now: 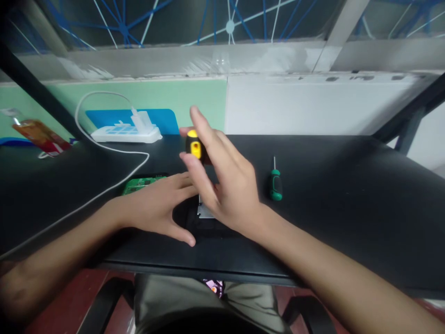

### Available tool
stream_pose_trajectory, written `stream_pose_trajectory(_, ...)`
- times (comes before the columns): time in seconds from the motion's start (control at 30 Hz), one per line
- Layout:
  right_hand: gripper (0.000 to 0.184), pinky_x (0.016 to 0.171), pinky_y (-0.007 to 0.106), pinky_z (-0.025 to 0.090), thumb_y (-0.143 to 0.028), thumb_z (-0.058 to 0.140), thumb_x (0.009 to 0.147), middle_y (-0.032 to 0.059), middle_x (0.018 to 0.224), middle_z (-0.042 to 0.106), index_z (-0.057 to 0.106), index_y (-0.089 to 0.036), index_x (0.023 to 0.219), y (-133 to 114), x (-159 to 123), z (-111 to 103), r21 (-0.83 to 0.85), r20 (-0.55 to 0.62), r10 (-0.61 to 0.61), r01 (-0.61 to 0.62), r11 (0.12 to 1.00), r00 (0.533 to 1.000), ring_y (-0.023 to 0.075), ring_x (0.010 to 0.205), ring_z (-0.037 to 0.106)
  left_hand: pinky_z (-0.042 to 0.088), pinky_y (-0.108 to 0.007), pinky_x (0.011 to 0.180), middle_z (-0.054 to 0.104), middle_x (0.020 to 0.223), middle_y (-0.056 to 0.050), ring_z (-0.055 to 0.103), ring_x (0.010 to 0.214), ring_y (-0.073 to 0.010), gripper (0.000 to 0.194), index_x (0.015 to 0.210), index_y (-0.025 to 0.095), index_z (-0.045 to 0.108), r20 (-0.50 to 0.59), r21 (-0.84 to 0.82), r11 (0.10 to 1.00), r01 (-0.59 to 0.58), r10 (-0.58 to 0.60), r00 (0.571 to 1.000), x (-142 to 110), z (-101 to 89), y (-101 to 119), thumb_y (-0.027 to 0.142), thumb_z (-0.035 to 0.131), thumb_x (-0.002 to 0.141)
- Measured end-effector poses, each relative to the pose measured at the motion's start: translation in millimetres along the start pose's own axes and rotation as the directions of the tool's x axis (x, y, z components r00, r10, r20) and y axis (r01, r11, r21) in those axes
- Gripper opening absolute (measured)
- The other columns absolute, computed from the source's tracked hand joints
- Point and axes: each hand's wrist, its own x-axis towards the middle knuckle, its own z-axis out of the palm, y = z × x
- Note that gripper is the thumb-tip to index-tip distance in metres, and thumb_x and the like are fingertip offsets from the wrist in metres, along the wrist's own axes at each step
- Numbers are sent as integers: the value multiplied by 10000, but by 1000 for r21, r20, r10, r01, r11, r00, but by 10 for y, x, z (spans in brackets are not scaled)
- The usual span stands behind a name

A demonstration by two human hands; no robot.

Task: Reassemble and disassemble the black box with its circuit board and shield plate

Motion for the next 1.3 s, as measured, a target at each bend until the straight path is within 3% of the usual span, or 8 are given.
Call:
stream_pose_trajectory(0.23,372,745,406,658,-417,740,900,27,1103,658,614,-340,1241,20,50,-21,-152,-118,-92,74,986,989,194,936,638,456,-560,1118,600,1469,-188,570,1349,-417,926,1439,167,526,6,-28,1000,10,-10,1000,-15,-8,2,708,829,751)
stream_pose_trajectory(0.43,455,853,471,674,-321,340,1068,48,1307,639,455,-412,1499,-64,9,-38,-61,28,74,-73,996,997,213,1042,699,433,-587,1146,657,1341,-178,553,1356,-418,856,1373,160,568,-13,-29,1000,-7,7,1000,-9,8,-8,733,789,777)
stream_pose_trajectory(0.67,413,753,406,639,-330,668,947,33,1196,686,601,-363,1354,5,41,-23,-143,-71,-84,73,987,994,199,921,624,457,-562,1116,618,1410,-172,578,1316,-407,881,1409,191,535,5,-18,1000,2,-2,1000,-10,0,5,716,817,761)
stream_pose_trajectory(0.77,337,823,444,643,-389,553,1008,33,1120,681,635,-353,1333,-10,44,-31,-114,-93,-49,38,993,995,207,956,656,448,-557,1125,618,1399,-185,574,1300,-404,926,1440,162,514,-1,-9,1000,-1,1,1000,-10,10,3,719,812,763)
stream_pose_trajectory(0.87,445,863,451,666,-293,415,1049,49,1253,675,567,-367,1461,-43,23,-36,-48,-53,16,-19,999,998,209,1025,706,452,-546,1121,628,1381,-186,576,1273,-390,946,1447,151,515,-26,-2,1000,-13,13,1000,-11,29,-9,733,805,760)
stream_pose_trajectory(1.0,561,819,383,678,-184,495,1011,56,1292,692,467,-330,1552,-39,17,-31,-32,-14,-43,42,999,999,175,972,729,410,-566,1170,593,1433,-191,517,1363,-404,981,1484,147,473,-13,-5,1000,-15,15,1000,-21,31,-14,720,812,764)
stream_pose_trajectory(1.17,425,693,388,632,-321,683,938,43,1089,700,627,-326,1359,-12,77,-28,-140,-78,-131,119,983,988,198,875,653,413,-563,1166,565,1471,-214,522,1375,-414,987,1495,121,455,17,-55,998,7,-6,1000,-29,11,-1,706,805,780)
stream_pose_trajectory(1.3,352,757,412,643,-399,483,1031,53,1019,675,642,-342,1339,-36,71,-40,-188,-100,-153,132,973,983,207,890,649,435,-561,1137,603,1414,-185,544,1334,-403,968,1489,163,473,2,-48,999,3,-3,1000,-24,17,-6,717,807,768)
